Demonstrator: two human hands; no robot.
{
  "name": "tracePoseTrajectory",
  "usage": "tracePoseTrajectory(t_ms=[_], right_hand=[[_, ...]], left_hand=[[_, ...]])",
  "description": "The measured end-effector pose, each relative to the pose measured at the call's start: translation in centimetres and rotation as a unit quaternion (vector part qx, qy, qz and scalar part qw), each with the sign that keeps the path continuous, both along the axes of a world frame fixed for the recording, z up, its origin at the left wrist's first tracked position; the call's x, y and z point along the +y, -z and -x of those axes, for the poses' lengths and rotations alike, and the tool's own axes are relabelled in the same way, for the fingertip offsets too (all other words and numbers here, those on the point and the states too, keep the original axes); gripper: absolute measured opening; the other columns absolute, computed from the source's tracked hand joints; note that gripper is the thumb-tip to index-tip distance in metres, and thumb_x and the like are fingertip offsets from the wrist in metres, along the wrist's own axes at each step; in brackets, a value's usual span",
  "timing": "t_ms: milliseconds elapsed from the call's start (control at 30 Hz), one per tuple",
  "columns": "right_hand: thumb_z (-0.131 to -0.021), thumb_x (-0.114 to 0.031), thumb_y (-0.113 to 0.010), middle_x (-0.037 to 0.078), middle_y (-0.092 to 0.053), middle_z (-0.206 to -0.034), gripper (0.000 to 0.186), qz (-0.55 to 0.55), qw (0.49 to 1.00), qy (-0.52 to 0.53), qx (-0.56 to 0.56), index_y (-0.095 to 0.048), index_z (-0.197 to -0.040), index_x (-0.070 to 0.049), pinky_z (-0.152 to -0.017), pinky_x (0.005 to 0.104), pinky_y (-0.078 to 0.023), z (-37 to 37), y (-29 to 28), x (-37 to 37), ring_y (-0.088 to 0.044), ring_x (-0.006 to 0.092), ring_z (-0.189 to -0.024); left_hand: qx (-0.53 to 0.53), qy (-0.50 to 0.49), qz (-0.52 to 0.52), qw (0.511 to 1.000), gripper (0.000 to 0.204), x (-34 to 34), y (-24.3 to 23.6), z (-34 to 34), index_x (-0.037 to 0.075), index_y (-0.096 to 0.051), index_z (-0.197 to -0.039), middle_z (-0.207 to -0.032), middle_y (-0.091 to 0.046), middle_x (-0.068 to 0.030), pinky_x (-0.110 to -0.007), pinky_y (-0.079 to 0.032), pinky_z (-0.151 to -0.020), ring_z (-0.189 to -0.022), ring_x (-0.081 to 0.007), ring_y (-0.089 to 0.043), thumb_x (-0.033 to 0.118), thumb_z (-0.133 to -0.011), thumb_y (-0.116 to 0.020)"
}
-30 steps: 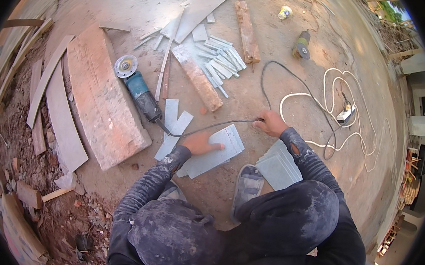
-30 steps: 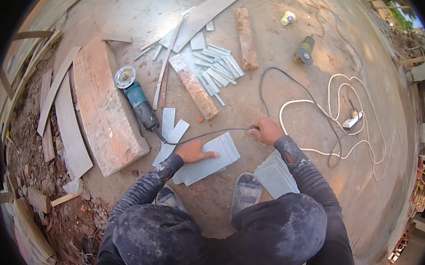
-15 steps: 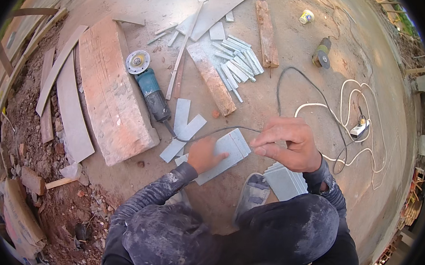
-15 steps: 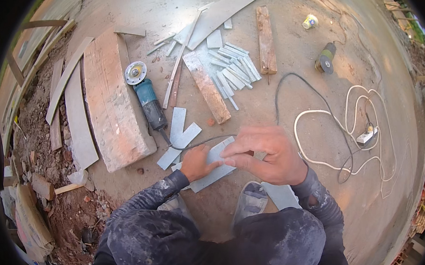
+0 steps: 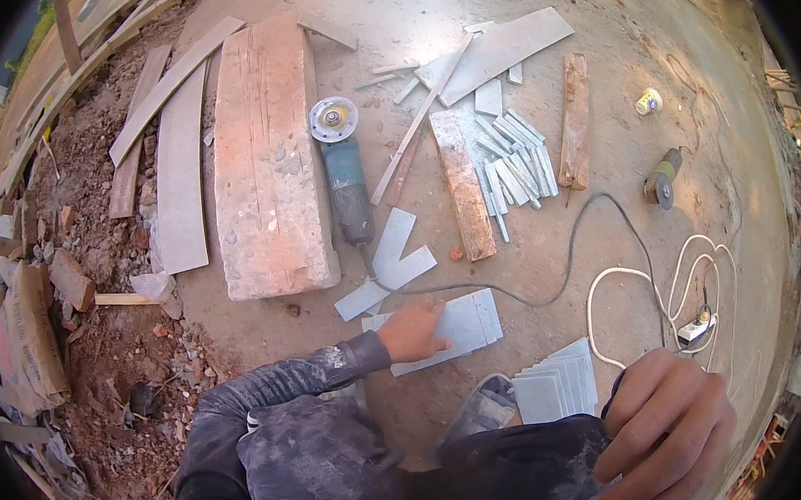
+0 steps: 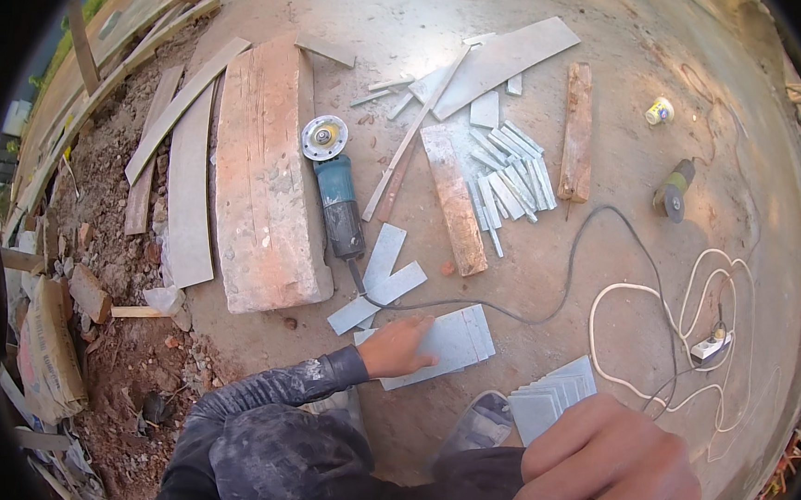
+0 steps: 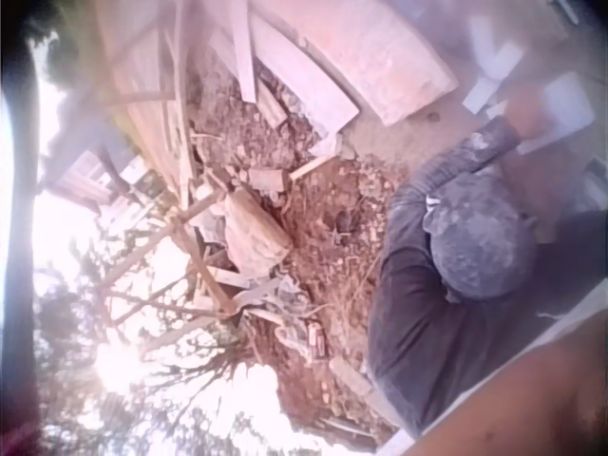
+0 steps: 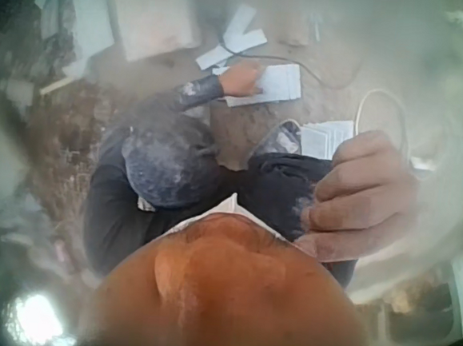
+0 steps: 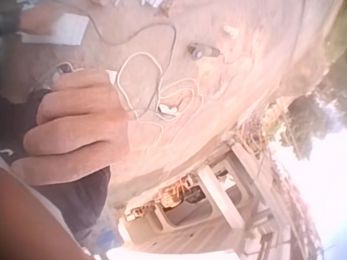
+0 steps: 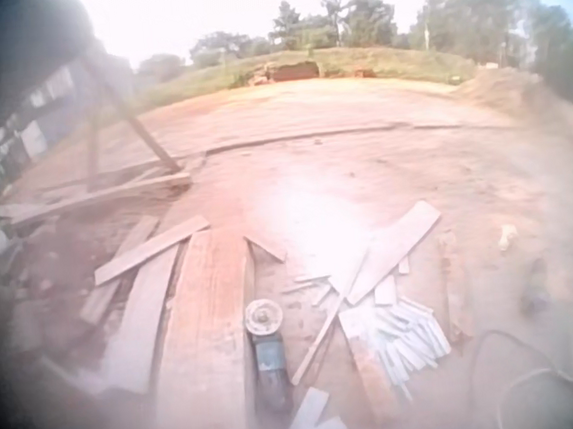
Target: The person holds a light-blue tile with their left hand and uses an angle grinder with their right hand to cut into the edge of the tile. They repeat this action on several tiles, placing the grinder down and picking up new tiles from a stack on the ground.
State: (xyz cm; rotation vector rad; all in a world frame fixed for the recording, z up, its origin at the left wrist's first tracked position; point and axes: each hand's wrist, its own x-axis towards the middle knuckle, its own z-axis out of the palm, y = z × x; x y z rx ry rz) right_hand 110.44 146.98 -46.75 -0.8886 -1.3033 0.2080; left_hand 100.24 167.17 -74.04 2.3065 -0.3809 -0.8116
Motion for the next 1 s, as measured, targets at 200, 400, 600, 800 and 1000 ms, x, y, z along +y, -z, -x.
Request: tracePoseTrajectory(t_ms=[200, 400, 600, 800, 1000], right_hand=[[-0.077, -0.005, -0.071, 0.009, -0.066, -0.078, 0.008, -0.014, 0.999, 0.005, 0.043, -0.071, -0.085, -0.004, -0.041, 0.022, -0.03, -0.6, 1.2, 0.7, -0.057, 0.013, -0.052], [-0.076, -0.003, -0.07, 0.009, -0.065, -0.077, 0.004, -0.069, 0.995, 0.045, 0.049, -0.069, -0.08, -0.005, -0.039, 0.0222, -0.026, -0.3, 1.1, 0.9, -0.054, 0.0119, -0.047], [-0.078, -0.005, -0.069, 0.01, -0.065, -0.08, 0.005, -0.038, 0.993, 0.107, 0.022, -0.07, -0.083, -0.006, -0.038, 0.0219, -0.025, 0.6, 1.8, 0.9, -0.055, 0.0126, -0.047], [-0.077, -0.012, -0.072, 0.003, -0.062, -0.075, 0.008, 0.085, 0.986, 0.14, 0.017, -0.069, -0.085, -0.013, -0.041, 0.0216, -0.028, 1.0, 1.8, -0.9, -0.055, 0.0107, -0.051], [-0.076, -0.022, -0.078, -0.002, -0.061, -0.078, 0.021, 0.069, 0.993, 0.079, -0.045, -0.07, -0.095, -0.021, -0.044, 0.0209, -0.029, 0.3, 2.1, -1.1, -0.057, 0.0081, -0.056]], left_hand=[[-0.021, 0.116, 0.31, 0.943, 0.013, 4.9, -18.8, -6.5, 0.002, -0.069, -0.096, -0.088, -0.067, -0.0115, -0.036, -0.049, -0.067, -0.082, -0.027, -0.063, 0.007, -0.084, -0.07], [-0.205, 0.126, 0.598, 0.764, 0.013, 6.6, -28.5, -6.4, 0.005, -0.061, -0.079, -0.087, -0.063, -0.0119, -0.03, -0.047, -0.048, -0.064, -0.0231, -0.063, 0.013, -0.088, -0.059], [-0.216, 0.159, 0.555, 0.787, 0.008, 7.1, -28.3, -6.3, 0.009, -0.064, -0.092, -0.097, -0.063, -0.0068, -0.028, -0.048, -0.052, -0.072, -0.0203, -0.063, 0.015, -0.087, -0.063], [-0.252, 0.041, 0.539, 0.803, 0.02, 7.6, -28.1, -5.7, 0.003, -0.059, -0.072, -0.076, -0.064, -0.0127, -0.032, -0.046, -0.049, -0.062, -0.024, -0.063, 0.005, -0.092, -0.056], [-0.24, 0.049, 0.478, 0.844, 0.014, 7.2, -31.4, -3.9, 0.001, -0.062, -0.077, -0.08, -0.065, -0.0127, -0.031, -0.047, -0.051, -0.065, -0.0239, -0.064, 0.007, -0.09, -0.06]])
